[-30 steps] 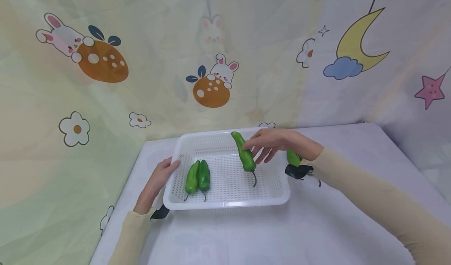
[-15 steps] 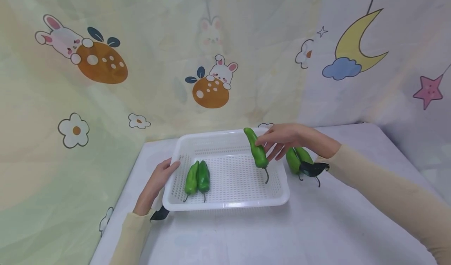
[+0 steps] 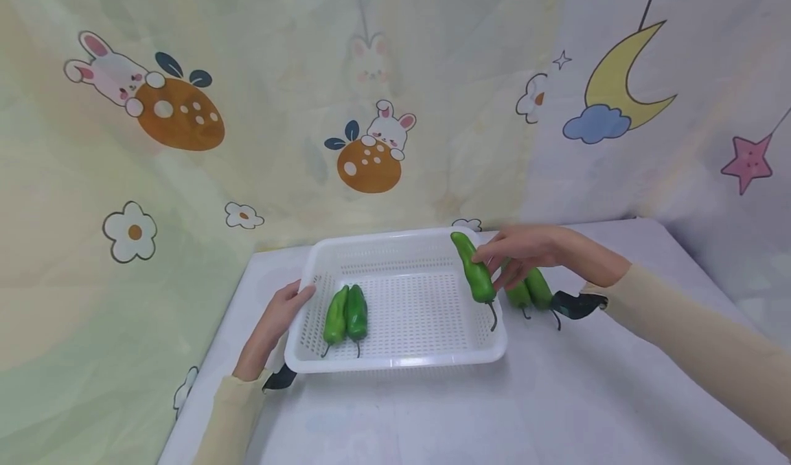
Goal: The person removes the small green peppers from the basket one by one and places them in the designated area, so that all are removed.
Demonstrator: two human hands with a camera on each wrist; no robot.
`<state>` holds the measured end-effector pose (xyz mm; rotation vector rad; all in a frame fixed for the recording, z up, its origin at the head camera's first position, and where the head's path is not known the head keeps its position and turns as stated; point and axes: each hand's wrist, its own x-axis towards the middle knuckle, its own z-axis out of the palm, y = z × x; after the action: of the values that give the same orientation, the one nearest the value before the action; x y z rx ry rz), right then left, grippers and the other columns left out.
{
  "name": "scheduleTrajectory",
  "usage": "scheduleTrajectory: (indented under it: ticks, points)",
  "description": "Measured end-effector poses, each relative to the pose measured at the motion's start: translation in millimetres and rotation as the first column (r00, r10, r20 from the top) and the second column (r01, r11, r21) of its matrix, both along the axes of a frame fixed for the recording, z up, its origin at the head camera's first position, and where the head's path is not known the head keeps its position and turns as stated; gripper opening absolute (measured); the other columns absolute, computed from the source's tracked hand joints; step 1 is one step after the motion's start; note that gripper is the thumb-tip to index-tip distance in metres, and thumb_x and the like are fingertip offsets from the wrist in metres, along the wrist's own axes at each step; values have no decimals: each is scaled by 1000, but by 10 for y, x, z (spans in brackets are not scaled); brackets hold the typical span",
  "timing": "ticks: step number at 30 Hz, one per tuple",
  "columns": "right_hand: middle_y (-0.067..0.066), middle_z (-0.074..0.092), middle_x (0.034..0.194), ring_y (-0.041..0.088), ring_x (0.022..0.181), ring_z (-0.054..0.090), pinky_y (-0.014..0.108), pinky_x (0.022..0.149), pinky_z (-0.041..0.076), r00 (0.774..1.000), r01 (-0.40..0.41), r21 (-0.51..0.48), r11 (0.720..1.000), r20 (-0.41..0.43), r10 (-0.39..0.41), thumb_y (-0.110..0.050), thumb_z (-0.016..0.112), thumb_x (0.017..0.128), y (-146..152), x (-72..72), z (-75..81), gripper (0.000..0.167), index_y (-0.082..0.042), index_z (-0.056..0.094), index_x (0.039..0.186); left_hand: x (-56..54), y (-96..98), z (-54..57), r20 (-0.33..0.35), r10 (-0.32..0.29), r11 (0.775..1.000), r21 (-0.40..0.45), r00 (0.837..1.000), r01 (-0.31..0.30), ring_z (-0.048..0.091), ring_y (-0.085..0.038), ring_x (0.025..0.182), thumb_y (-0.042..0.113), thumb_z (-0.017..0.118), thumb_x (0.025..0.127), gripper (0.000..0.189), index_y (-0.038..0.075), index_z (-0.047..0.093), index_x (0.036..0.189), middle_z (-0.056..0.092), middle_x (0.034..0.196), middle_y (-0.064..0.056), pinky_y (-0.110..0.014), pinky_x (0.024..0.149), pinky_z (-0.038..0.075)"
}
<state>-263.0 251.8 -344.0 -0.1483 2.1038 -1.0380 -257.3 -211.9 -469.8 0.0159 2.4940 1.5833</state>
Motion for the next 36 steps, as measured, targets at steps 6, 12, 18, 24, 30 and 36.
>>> scheduleTrajectory:
  ticks: [6,12,18,24,30,36]
  points:
    - [23,57,132,27,105,71,46,93,60,1000,22,-4,1000,-2,-22,-41,58,99,196,27,-66,55,4,55,131,-6,14,-20,1,-3,1000,-6,1000,3,75,-24,94,40,50,104,51,13,50,147,66,124,-20,-37,73,64]
    - [20,60,130,26,107,71,46,93,60,1000,27,-14,1000,3,-27,-41,56,101,349,28,-103,54,3,55,132,-4,2,-6,8,4,1000,0,1000,-4,75,-26,93,40,50,104,48,14,52,145,68,122,-19,-36,73,64]
    - [16,62,127,26,104,70,46,93,60,1000,23,-1,1000,19,-23,-40,55,102,498,9,-156,49,1,59,128,7,-25,3,9,-5,1000,15,1000,5,75,-29,95,40,49,105,49,13,52,146,69,121,-22,-36,74,64]
    - [13,65,124,25,104,71,46,93,60,999,18,21,1000,31,-19,-39,53,102,664,5,-235,50,1,59,132,6,-20,16,6,-2,1000,19,1000,2,75,-29,92,38,50,105,46,15,53,144,71,118,-20,-36,72,64]
    - [12,67,124,25,105,72,44,92,60,998,29,44,999,45,-31,-39,52,102,851,-10,-352,57,6,53,138,-3,-12,6,12,11,1000,22,1000,-11,75,-28,92,39,50,105,46,16,53,144,71,118,-19,-37,72,64]
    - [11,67,123,24,104,72,42,92,61,997,50,60,997,60,-53,-39,51,103,1017,-46,-486,62,9,47,141,-9,2,-7,17,13,1000,21,1000,-13,75,-28,93,39,51,104,48,14,52,145,70,119,-20,-37,73,64]
